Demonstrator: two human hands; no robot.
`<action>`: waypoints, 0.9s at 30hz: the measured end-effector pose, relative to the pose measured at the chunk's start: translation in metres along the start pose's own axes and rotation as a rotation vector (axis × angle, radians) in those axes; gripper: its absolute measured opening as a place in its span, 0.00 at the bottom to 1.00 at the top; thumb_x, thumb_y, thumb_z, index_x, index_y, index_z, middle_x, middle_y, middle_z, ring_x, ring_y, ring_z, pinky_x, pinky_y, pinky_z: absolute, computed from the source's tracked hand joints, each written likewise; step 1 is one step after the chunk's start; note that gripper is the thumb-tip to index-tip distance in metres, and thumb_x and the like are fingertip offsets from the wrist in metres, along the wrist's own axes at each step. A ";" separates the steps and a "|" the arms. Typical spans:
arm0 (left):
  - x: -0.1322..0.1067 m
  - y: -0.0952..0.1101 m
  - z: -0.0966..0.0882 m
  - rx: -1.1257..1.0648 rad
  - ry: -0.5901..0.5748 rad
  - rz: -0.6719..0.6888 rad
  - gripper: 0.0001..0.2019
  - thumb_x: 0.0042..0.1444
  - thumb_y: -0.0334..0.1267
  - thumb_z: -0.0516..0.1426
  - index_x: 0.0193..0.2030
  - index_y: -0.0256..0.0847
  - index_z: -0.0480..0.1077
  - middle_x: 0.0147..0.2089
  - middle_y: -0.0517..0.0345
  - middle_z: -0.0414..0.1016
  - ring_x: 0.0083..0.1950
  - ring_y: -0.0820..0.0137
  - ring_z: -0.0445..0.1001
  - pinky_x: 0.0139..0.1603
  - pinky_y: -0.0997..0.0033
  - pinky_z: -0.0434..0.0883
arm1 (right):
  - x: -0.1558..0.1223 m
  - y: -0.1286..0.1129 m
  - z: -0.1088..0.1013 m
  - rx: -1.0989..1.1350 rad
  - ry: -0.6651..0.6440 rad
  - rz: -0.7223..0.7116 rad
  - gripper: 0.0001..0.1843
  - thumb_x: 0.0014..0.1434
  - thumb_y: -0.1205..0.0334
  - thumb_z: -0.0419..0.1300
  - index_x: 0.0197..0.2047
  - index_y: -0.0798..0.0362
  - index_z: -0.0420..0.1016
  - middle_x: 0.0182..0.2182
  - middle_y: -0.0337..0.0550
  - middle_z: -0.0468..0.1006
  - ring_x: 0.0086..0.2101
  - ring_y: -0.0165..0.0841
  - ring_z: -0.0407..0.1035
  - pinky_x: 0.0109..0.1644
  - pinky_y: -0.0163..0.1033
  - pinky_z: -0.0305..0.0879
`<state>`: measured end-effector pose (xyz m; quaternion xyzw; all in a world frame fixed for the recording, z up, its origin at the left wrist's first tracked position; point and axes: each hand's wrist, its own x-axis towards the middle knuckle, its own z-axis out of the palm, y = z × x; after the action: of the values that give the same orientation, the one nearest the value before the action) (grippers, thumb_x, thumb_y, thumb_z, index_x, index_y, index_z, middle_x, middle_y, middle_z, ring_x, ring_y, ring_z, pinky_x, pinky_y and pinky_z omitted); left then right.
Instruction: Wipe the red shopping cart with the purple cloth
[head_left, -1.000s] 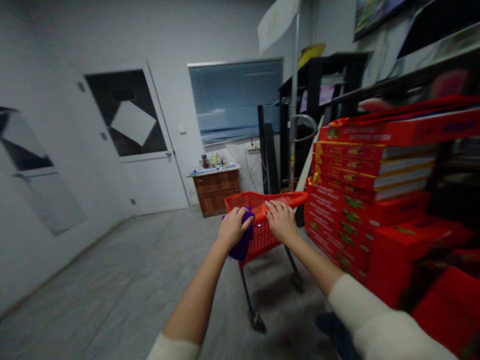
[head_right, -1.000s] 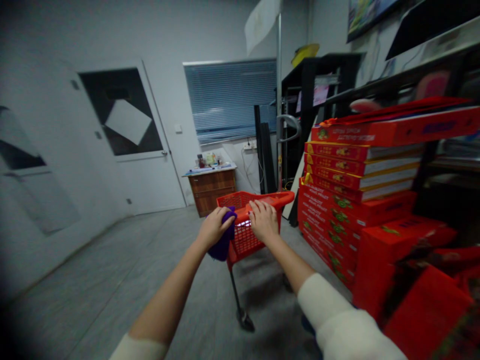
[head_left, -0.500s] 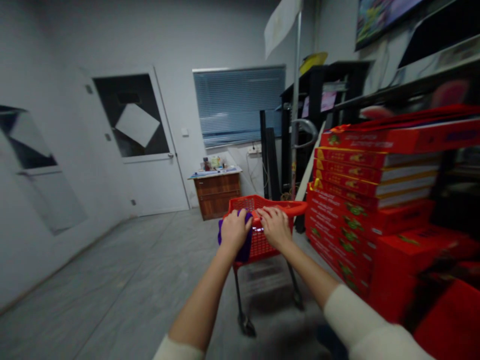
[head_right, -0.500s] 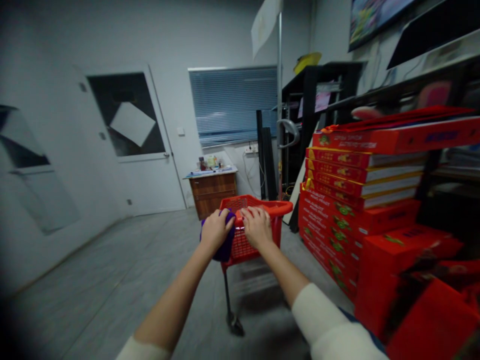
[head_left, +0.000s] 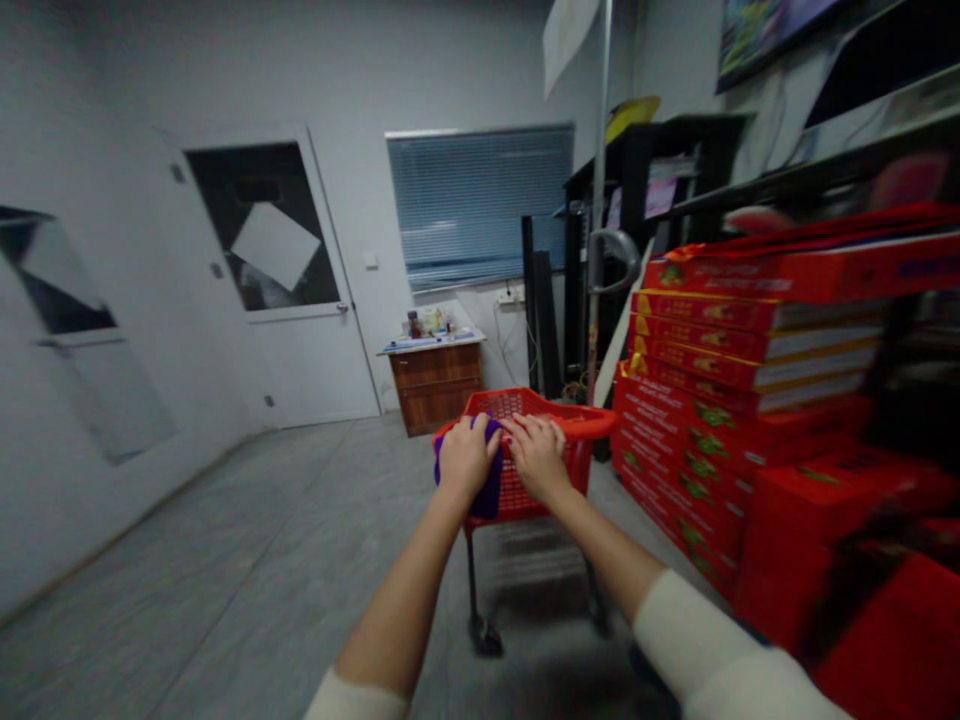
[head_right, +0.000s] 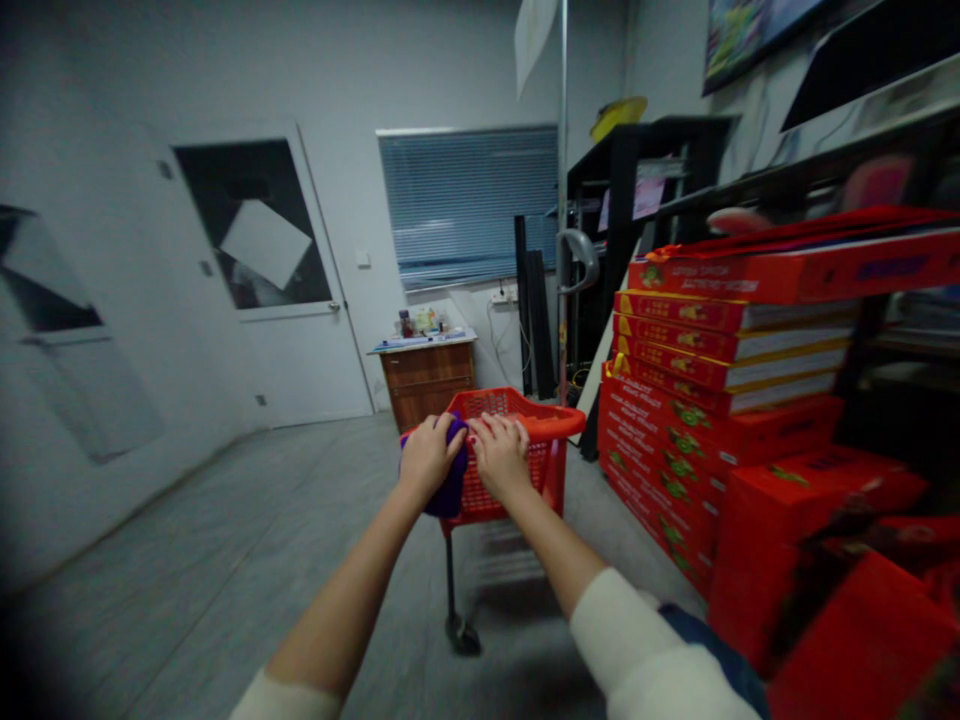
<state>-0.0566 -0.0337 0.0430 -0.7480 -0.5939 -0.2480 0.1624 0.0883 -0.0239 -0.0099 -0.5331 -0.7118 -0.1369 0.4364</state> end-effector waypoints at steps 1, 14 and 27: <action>-0.001 -0.008 -0.001 0.007 -0.004 -0.002 0.16 0.67 0.48 0.49 0.52 0.42 0.68 0.46 0.49 0.74 0.46 0.63 0.75 0.46 0.68 0.68 | -0.001 0.000 0.000 0.005 -0.004 -0.002 0.21 0.68 0.59 0.46 0.59 0.43 0.72 0.60 0.42 0.72 0.58 0.38 0.59 0.66 0.50 0.41; 0.000 -0.015 -0.004 0.018 -0.017 -0.056 0.16 0.67 0.48 0.49 0.52 0.41 0.68 0.46 0.48 0.74 0.47 0.62 0.75 0.46 0.66 0.68 | 0.000 -0.007 0.007 -0.022 -0.003 -0.007 0.20 0.69 0.60 0.47 0.58 0.42 0.72 0.60 0.39 0.72 0.58 0.36 0.60 0.65 0.48 0.41; -0.002 -0.026 -0.002 0.030 0.000 -0.051 0.16 0.67 0.48 0.49 0.53 0.41 0.68 0.46 0.48 0.74 0.47 0.62 0.75 0.47 0.67 0.68 | 0.000 -0.008 0.002 -0.019 -0.031 -0.038 0.21 0.69 0.61 0.46 0.60 0.42 0.71 0.60 0.39 0.72 0.58 0.37 0.60 0.64 0.48 0.42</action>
<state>-0.0829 -0.0301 0.0418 -0.7300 -0.6164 -0.2433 0.1672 0.0805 -0.0258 -0.0091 -0.5255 -0.7272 -0.1436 0.4176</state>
